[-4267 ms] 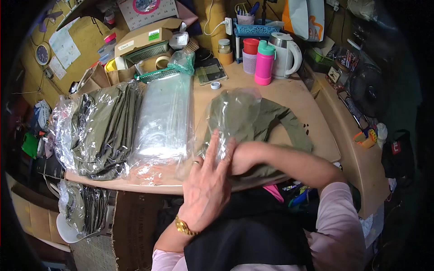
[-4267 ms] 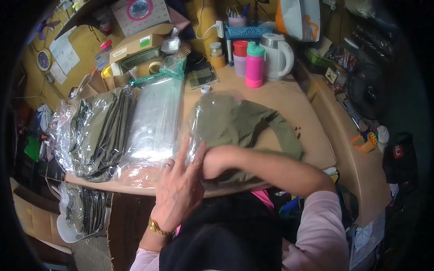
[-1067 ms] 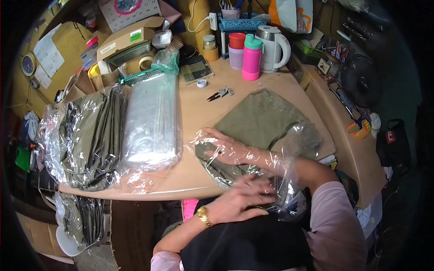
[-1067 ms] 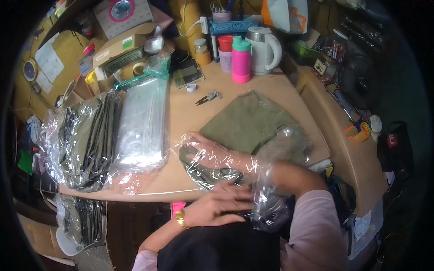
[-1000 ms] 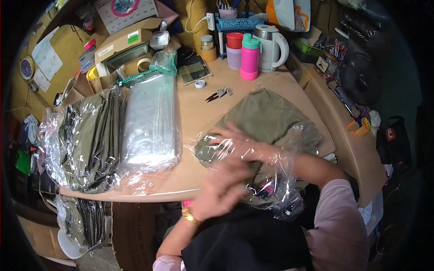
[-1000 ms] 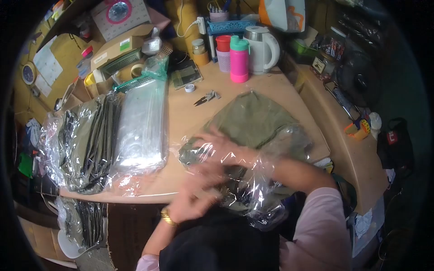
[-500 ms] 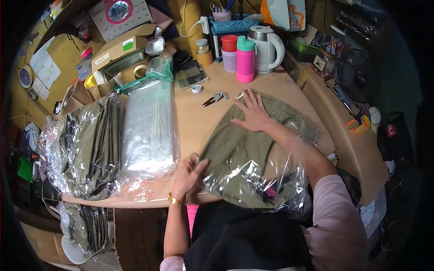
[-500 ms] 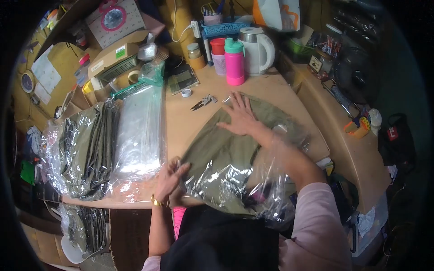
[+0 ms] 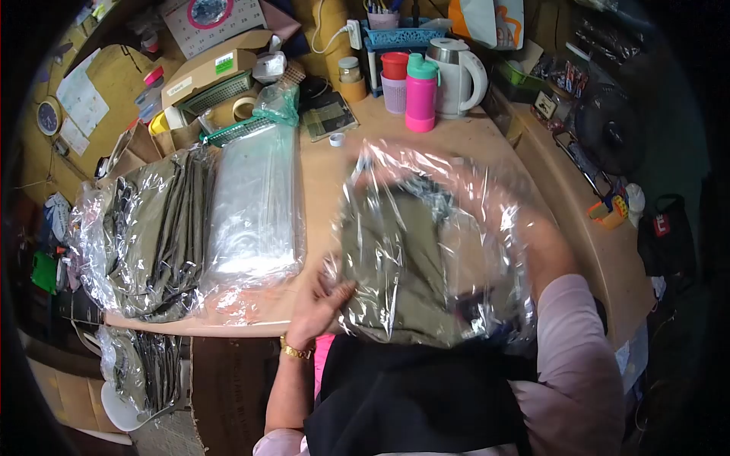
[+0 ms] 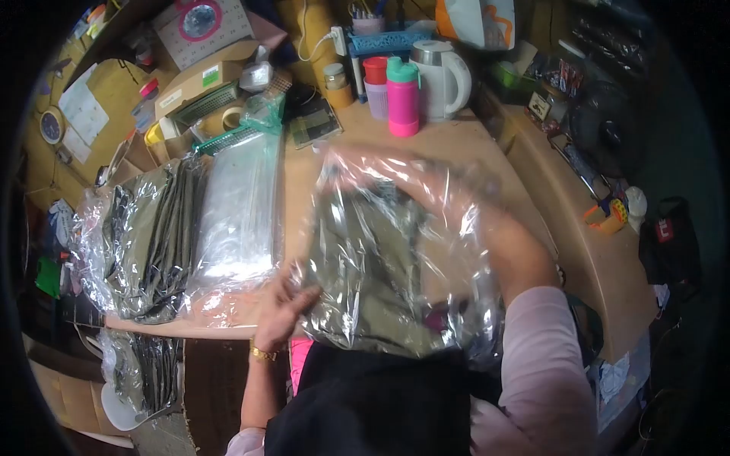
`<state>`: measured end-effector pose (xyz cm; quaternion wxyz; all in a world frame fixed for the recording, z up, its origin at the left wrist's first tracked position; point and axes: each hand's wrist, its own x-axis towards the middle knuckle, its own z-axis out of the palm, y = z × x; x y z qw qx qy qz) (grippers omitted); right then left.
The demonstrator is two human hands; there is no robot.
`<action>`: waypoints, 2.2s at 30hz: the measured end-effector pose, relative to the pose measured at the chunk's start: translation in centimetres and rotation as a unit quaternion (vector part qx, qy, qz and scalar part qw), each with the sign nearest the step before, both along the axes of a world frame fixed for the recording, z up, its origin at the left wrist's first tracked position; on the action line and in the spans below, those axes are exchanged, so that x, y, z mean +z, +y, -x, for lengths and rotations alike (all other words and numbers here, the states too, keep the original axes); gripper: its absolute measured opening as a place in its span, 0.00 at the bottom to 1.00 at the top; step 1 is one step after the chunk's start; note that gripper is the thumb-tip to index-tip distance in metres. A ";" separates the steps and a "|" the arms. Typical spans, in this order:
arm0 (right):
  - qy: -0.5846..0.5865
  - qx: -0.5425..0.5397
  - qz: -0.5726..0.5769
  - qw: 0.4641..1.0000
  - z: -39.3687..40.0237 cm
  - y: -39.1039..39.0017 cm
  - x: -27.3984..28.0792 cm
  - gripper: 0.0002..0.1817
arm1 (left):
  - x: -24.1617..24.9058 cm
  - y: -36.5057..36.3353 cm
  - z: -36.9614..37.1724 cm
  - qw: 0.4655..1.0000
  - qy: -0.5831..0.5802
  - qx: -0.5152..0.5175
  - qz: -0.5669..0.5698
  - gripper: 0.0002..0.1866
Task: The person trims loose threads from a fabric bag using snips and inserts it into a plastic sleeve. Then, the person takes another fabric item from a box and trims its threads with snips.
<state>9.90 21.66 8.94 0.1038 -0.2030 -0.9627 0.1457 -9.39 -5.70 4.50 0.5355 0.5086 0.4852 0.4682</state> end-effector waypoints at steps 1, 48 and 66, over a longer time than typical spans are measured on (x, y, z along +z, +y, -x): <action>0.106 -0.004 -0.059 0.993 0.9 0.7 0.5 0.33 | 1.3 -0.2 -0.1 0.998 -0.010 0.056 -0.010 0.27; 0.244 -0.295 0.237 0.893 -7.9 1.3 -5.8 0.25 | -7.2 18.1 20.2 0.846 0.390 0.364 0.012 0.47; 0.107 -0.156 0.309 0.932 -15.5 -14.1 -4.3 0.08 | -2.0 12.4 7.8 0.769 0.606 0.161 -0.125 0.20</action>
